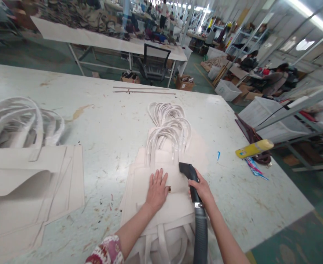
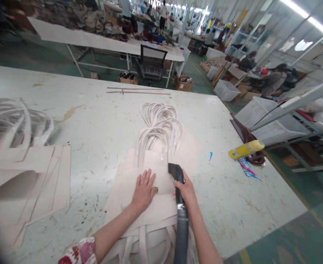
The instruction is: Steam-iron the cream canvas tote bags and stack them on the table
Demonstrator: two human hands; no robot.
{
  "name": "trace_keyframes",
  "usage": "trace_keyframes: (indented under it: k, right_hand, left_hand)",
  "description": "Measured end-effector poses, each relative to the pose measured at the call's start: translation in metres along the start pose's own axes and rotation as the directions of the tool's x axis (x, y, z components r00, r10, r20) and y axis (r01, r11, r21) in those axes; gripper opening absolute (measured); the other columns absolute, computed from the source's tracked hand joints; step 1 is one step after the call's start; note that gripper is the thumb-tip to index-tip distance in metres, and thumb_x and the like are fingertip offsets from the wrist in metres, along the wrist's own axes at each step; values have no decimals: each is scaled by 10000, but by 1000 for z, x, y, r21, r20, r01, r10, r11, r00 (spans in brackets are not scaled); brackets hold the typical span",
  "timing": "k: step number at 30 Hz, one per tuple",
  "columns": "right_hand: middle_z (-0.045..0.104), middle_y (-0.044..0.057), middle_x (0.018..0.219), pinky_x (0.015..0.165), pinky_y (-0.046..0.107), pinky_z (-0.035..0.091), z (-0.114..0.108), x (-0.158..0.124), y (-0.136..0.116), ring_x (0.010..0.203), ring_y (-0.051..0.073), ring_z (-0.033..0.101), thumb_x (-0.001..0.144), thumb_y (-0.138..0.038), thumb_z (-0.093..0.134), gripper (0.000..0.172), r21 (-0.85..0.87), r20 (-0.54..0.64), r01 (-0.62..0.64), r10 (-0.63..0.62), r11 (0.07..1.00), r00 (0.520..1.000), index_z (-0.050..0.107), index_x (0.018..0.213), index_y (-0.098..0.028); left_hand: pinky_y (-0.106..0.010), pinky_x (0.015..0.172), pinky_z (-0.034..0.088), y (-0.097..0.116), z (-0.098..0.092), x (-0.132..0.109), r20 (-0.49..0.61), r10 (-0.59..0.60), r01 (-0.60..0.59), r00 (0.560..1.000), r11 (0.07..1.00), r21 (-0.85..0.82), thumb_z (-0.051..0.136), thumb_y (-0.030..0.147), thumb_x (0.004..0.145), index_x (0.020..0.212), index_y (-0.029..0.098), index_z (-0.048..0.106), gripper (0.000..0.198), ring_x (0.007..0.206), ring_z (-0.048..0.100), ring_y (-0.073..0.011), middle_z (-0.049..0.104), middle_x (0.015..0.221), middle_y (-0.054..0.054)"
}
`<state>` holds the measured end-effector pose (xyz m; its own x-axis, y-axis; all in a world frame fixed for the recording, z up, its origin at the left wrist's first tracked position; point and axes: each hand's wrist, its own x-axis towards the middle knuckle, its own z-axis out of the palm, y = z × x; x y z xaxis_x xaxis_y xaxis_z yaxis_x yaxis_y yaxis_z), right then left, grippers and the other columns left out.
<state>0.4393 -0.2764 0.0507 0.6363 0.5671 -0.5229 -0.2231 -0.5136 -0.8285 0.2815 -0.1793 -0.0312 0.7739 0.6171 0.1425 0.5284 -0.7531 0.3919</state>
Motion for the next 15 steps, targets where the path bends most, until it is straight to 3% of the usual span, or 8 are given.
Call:
trace_keyframes:
  k: [3,7,15]
  right_hand:
    - [540,-60,529,360,245,458,-9,7,2,389,145,551,662,-276,586,796,25,-70,15,-13,1000,997,206,1361,-245]
    - [544,-59,508,344,258,447,-21,4,14,379,157,548,660,-258,570,782,84,-46,-16,20,996,999,216,1357,-257]
    - [497,-78,466,342,233,429,-29,32,1,362,143,527,650,-209,543,772,129,-109,48,-34,990,994,224,1352,-245]
  left_hand:
    - [-475,1047,140,-9,4,-7,-93,-44,42,995,999,-30,407,196,806,1273,135,349,475,1316,131,-251,189,1425,-139]
    - [-481,1024,176,-21,5,1,-297,-249,227,922,968,-108,385,236,822,1286,76,286,501,1274,221,-259,294,1355,-188]
    - [-457,970,244,-42,-4,34,-314,-370,399,875,916,33,466,375,785,1249,43,367,579,1088,390,-278,481,1135,-169]
